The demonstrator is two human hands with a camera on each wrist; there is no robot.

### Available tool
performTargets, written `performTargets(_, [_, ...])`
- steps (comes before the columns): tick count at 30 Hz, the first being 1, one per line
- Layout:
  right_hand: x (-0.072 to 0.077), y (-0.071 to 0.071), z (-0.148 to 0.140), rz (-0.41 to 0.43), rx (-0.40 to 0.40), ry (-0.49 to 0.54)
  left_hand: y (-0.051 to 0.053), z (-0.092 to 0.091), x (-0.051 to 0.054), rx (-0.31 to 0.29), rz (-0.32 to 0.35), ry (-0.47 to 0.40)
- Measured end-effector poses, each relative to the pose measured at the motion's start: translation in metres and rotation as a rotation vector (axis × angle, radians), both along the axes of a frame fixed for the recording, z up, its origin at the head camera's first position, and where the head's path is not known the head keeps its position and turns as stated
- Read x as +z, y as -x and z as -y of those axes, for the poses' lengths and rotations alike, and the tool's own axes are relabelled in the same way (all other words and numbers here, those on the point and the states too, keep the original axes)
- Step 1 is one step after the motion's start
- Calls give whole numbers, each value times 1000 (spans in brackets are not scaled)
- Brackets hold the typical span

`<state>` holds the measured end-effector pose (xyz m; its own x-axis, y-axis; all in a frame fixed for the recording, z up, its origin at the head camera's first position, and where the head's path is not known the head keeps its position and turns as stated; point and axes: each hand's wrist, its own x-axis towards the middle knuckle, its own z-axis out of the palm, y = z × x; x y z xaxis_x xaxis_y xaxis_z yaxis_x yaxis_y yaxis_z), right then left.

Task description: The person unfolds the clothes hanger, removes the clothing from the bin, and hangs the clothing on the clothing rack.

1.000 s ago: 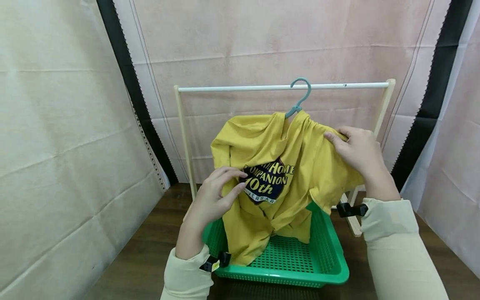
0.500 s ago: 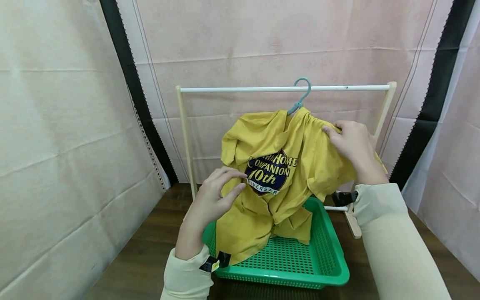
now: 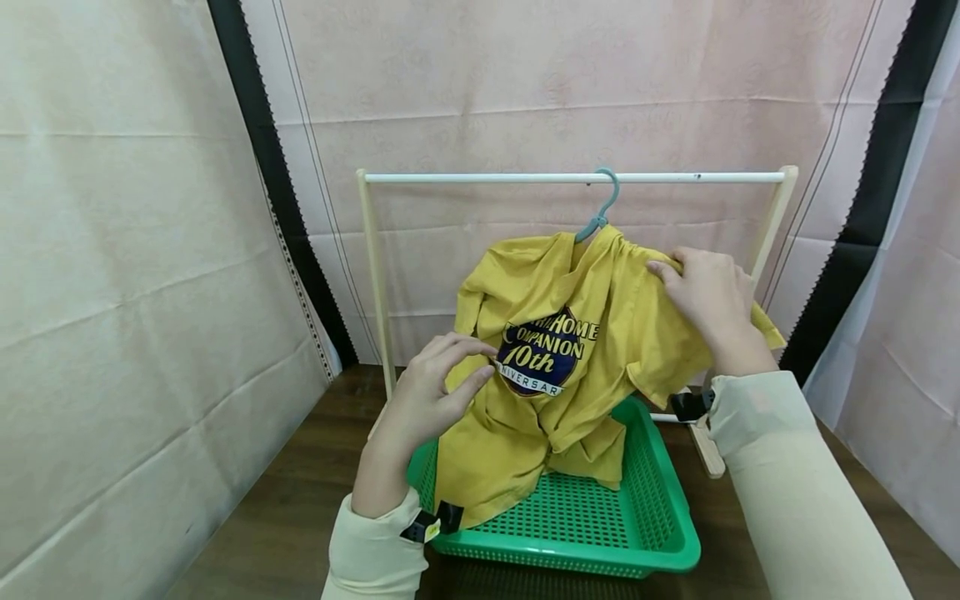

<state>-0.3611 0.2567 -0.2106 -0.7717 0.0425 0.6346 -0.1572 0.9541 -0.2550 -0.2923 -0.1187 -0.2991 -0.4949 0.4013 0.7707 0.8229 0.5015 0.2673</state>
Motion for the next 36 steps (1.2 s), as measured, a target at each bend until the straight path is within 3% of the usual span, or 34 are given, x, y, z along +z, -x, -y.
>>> performTargets(14, [3,15,-6,-123,-50,-59,0,-1,1,2,9,14])
performTargets(21, [13,22,-10,-103,-79,-45,-2,0,2,-5,14,-5])
performTargets(25, [9,21,-11,-108,-38,-43,-3,0,2,-11,12,-5])
performTargets(28, [0,20,-9,-201,30,-37,-2,-1,1,-13,13,-2])
performTargets(31, [-10,21,-5,-360,115,-27,-2,-1,0,-12,15,3])
performTargets(36, [-15,22,5,-558,244,-40,-2,-2,1,-2,18,10])
